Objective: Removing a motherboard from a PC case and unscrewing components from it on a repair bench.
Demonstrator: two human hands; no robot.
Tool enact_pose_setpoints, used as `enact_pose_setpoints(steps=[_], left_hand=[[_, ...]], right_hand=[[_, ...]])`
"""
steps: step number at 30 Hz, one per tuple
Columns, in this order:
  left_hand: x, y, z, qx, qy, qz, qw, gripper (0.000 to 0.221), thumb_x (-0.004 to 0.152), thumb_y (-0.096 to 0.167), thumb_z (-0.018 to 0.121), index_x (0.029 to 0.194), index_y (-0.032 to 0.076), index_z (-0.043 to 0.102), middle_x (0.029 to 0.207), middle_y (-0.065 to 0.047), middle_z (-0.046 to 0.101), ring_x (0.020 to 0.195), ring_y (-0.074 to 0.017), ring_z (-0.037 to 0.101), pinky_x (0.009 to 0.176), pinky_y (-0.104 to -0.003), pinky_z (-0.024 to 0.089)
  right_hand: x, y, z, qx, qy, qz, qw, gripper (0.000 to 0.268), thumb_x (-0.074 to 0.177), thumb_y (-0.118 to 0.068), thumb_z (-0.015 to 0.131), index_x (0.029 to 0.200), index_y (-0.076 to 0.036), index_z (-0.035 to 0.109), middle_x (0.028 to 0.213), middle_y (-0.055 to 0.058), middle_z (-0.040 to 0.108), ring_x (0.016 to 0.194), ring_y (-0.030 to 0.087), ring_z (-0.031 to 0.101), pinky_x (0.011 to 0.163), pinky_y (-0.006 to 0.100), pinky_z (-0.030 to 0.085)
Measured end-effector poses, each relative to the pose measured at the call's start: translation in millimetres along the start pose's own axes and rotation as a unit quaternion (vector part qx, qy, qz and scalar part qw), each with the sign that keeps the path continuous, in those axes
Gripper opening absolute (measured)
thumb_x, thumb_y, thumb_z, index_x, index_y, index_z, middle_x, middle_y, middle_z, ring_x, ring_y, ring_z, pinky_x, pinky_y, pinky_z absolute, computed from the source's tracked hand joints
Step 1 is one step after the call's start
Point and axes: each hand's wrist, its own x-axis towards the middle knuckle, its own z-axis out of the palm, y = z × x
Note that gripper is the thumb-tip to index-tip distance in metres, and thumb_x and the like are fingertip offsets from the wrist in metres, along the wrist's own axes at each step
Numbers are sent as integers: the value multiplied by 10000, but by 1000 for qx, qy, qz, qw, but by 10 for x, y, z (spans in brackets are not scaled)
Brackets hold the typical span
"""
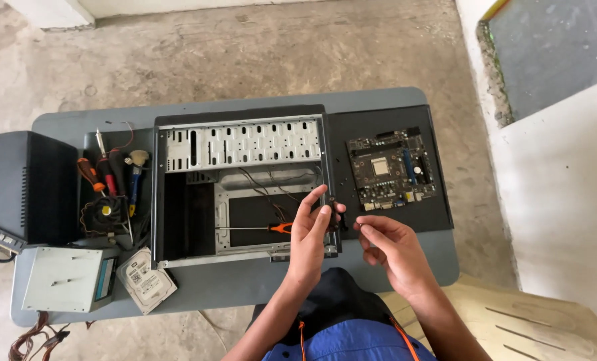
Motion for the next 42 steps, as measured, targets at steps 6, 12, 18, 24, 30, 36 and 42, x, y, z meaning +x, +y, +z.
enact_pose_setpoints(steps=[6, 12, 18, 24, 30, 36, 42], left_hand=[[-18, 37, 31, 16, -29, 2, 999, 484, 1145, 86, 544, 1624, 31, 510, 1086, -216, 803, 950, -186, 671, 877, -341, 547], [-54, 83, 77, 83, -65, -55, 993, 478, 1142, 98, 510, 1615, 35, 481, 1035, -208, 819, 813, -160, 669, 678, -257, 501], [77, -1499, 345, 126, -159, -180, 962, 420, 1142, 143, 534, 1557, 79, 532, 981, -117, 825, 770, -127, 695, 608, -230, 482], [410, -2021, 624, 494, -71, -246, 831, 329, 1140, 319, 408, 1460, 298, 483, 1230, -102, 738, 1197, -308, 710, 995, -486, 560], [410, -2721, 77, 657, -115, -64, 743, 318, 1074, 127, 471, 1379, 85, 548, 1121, -106, 674, 1091, -303, 660, 928, -442, 576], [546, -2921, -268, 715, -144, 51, 682, 305, 1153, 174, 466, 1415, 140, 617, 1260, -84, 666, 1177, -293, 634, 996, -451, 528], [561, -2959, -344, 757, -113, 182, 617, 258, 1086, 146, 608, 1328, 180, 690, 1321, -22, 666, 1306, -228, 584, 1040, -393, 513]], right_hand=[[62, 65, -76, 99, -47, 5, 994, 253, 1006, 2, 694, 1238, 51, 782, 1032, 216, 775, 768, 203, 581, 501, 280, 469], [105, 73, -191, 6, 41, -86, 995, 241, 995, -17, 751, 1221, 62, 782, 1049, 218, 794, 771, 195, 622, 575, 313, 556], [225, 310, -975, -117, 193, -130, 965, 226, 1088, -64, 695, 1283, 40, 737, 1100, 220, 775, 823, 175, 626, 651, 299, 558], [146, 859, -1857, -112, 277, -30, 954, 217, 1075, -141, 721, 1268, -51, 761, 1087, 119, 788, 790, 134, 634, 637, 250, 561], [137, 988, -2124, -108, 281, 4, 954, 217, 1062, -130, 738, 1250, -26, 769, 1048, 132, 793, 745, 157, 639, 567, 275, 534], [337, 972, -2215, -124, 242, 4, 962, 211, 1041, -105, 750, 1237, -36, 786, 1032, 154, 790, 716, 148, 622, 539, 252, 505], [431, 848, -2158, -146, 216, 4, 966, 217, 1044, -97, 758, 1248, -35, 801, 1038, 168, 798, 709, 157, 629, 532, 268, 508]])
